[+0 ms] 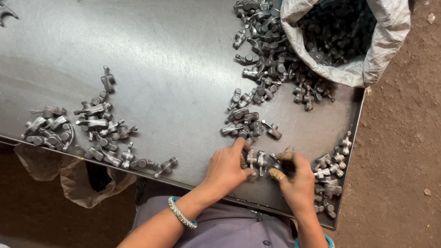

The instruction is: The person sorts small metal castings on a metal table, picking up individual pieces by hand, looking them over, and placing accepted pieces into a large open sack at the edge of the table while rejected pieces are set aside. The person continues handling the pieces one at a time throughout the episode.

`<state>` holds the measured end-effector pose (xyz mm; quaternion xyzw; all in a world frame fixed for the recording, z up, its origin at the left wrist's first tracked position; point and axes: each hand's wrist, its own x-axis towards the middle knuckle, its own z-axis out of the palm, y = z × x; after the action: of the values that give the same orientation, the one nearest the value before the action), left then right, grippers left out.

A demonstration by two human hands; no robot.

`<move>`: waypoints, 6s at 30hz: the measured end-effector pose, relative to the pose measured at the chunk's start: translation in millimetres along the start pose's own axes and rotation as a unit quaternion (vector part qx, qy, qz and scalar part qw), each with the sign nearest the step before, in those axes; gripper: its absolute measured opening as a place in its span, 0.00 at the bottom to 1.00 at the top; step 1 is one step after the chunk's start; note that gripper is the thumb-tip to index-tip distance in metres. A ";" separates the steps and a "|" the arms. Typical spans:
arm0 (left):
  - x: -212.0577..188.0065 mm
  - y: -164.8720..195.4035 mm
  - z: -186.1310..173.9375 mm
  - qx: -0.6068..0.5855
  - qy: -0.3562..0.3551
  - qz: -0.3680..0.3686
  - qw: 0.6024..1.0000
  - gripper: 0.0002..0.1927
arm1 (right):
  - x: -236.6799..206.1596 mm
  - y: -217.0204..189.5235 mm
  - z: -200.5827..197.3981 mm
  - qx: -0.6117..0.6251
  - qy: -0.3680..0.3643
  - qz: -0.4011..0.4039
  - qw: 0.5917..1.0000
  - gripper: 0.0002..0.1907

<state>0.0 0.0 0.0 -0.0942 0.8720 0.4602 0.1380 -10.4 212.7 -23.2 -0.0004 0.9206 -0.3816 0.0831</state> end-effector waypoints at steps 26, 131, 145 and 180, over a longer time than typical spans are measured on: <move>28.1 -35.7 30.0 -0.633 -0.182 -0.188 0.729 0.19 | 49.5 -47.8 -8.0 0.056 -0.017 -0.160 0.985 0.18; 23.1 -56.0 5.0 -0.563 -0.045 -0.102 0.819 0.36 | 74.3 30.1 8.8 0.457 -0.100 0.018 0.884 0.20; 20.3 -39.2 10.2 -0.726 -0.142 -0.180 0.648 0.27 | 30.1 -39.5 -18.1 0.301 -0.168 -0.078 0.935 0.15; 19.9 -53.6 -23.5 -0.682 -0.115 -0.133 0.710 0.21 | 30.1 14.6 0.6 0.506 -0.117 0.016 0.854 0.17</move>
<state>-6.8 -50.2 -35.5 -0.2243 0.2772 0.9136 0.1953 -39.0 220.6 -38.5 0.0123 0.5837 -0.7906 0.1849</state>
